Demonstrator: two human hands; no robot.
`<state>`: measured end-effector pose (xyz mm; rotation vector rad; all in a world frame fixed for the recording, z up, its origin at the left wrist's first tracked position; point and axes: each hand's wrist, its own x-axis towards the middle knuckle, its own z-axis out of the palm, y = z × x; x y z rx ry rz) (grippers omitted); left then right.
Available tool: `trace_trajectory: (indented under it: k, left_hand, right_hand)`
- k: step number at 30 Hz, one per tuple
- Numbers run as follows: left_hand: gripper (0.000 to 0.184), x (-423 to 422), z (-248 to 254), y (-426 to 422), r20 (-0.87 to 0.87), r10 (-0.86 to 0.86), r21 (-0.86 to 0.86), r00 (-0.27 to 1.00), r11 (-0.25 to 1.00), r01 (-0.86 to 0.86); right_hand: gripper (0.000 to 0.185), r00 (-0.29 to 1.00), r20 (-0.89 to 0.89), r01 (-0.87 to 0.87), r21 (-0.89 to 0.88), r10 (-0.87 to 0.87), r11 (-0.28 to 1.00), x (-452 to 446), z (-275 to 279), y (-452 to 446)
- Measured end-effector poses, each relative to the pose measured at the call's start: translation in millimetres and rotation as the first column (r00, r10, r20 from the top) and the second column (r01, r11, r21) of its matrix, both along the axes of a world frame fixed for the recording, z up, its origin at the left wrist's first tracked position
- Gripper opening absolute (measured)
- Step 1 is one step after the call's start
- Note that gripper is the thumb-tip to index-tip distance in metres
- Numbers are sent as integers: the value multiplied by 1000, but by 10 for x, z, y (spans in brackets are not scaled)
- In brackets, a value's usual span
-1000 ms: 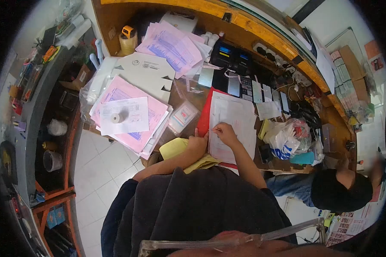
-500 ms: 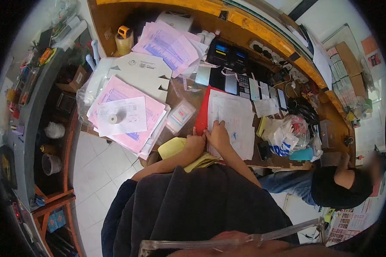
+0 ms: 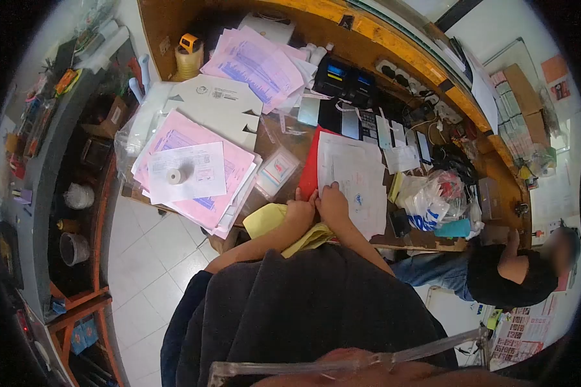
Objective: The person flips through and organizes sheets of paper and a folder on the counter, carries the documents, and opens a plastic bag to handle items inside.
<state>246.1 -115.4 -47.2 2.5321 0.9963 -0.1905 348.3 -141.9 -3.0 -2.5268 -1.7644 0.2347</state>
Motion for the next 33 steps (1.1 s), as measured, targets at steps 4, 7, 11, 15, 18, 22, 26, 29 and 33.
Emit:
trace_trajectory:
  k: [4,7,11,15,18,22,26,29,33]
  left_hand:
    - [56,12,0,-12,22,12,101,1000,995,-14]
    - [56,47,-87,-32,45,18,180,999,983,-26]
    - [55,25,-86,11,137,-10,266,991,964,-27]
    - [46,41,73,135,84,-27,-14,996,999,28]
    - [33,83,62,149,53,-45,75,998,996,41]
    - [19,100,328,381,8,-85,79,996,993,84]
    - [23,91,441,678,156,-119,-23,981,992,124]
    - [19,114,339,645,322,-60,-61,945,995,84]
    - [18,169,243,630,389,-78,-14,918,996,91]
  right_hand:
    - [21,998,58,-20,-6,21,1000,-1,15,-8]
    - [18,998,48,-56,77,52,995,95,-102,-16]
    - [16,995,-77,-46,154,58,987,164,-36,-59]
    - [16,999,-48,2,188,7,982,64,69,-82]
    - [17,998,-58,31,162,-22,986,97,-9,-69]
    - [19,997,-78,25,239,-6,971,56,19,-109]
    - [16,997,-69,33,189,-21,981,58,47,-122]
    - [14,996,-91,15,250,8,968,108,51,-154]
    - [16,997,-66,42,123,-34,992,104,153,-91]
